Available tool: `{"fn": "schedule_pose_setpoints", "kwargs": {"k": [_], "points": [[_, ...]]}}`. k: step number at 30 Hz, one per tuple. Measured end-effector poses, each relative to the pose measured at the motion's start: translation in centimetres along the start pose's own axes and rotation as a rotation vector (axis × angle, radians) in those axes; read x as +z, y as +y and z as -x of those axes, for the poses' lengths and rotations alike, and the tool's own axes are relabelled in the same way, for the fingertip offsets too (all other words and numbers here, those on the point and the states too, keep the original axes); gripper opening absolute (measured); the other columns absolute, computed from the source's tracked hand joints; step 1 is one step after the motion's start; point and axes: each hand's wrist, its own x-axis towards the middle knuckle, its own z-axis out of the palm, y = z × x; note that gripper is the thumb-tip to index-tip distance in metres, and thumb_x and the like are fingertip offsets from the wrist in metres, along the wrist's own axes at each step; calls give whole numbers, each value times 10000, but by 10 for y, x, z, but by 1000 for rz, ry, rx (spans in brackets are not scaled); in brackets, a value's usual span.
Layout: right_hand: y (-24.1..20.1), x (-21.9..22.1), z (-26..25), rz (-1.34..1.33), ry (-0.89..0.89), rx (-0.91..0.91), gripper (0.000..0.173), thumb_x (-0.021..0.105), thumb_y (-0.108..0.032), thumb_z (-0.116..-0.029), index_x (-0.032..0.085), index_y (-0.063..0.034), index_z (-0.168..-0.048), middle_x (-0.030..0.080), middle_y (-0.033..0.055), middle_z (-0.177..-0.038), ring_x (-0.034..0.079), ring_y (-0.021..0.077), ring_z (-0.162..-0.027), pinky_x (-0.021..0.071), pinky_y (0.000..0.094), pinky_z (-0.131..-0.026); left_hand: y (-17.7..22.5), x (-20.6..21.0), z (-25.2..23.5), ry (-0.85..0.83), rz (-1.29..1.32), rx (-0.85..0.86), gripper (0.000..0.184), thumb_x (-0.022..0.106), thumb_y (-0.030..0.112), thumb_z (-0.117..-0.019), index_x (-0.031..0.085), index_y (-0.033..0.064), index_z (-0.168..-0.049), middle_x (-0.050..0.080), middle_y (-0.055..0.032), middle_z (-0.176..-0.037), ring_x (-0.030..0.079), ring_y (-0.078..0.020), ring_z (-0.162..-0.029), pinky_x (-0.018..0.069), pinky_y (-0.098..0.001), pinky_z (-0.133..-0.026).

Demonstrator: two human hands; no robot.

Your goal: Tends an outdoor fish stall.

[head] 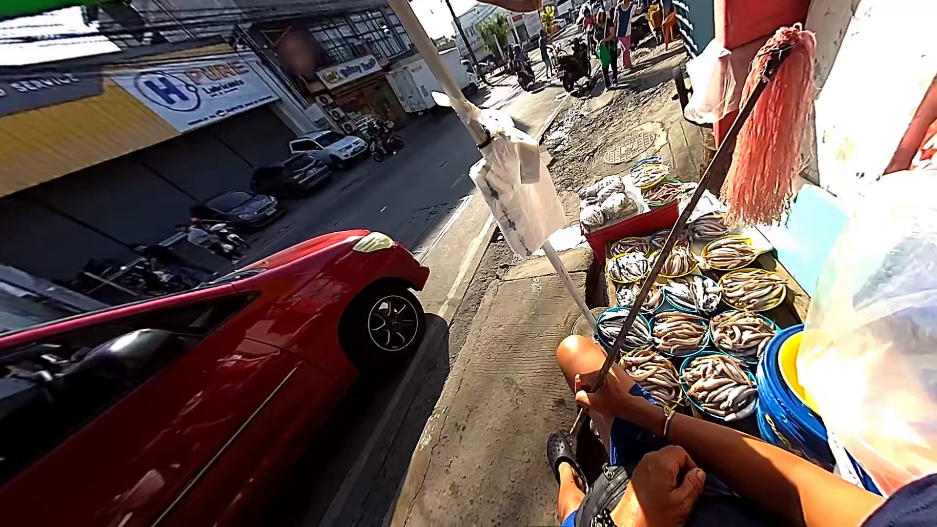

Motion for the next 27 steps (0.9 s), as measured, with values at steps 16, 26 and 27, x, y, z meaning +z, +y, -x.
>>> {"fn": "schedule_pose_setpoints", "kwargs": {"k": [16,26,27], "points": [[-2,-1,-2,-15,-37,36,264,609,-214,-951,676,42,-938,654,160,-868,619,252,-850,487,449,-808,3,-2,0,-24,-12,-49,283,538,143,-1036,661,-93,-941,643,-201,-858,638,-266,-807,521,-400,-771],[1,2,-1,-45,0,7,245,626,-207,-920,681,31,-908,653,143,-832,618,238,-813,489,448,-776,4,-2,0,-25,-15,-48,284,535,143,-1039,664,-91,-941,643,-201,-856,637,-260,-802,521,-396,-767],[1,2,-1,-48,5,2,245,626,-206,-918,681,32,-903,652,140,-825,617,237,-807,489,446,-771,4,-2,0,-26,-13,-49,285,535,144,-1040,665,-90,-941,643,-200,-857,636,-258,-803,520,-395,-767]]}}
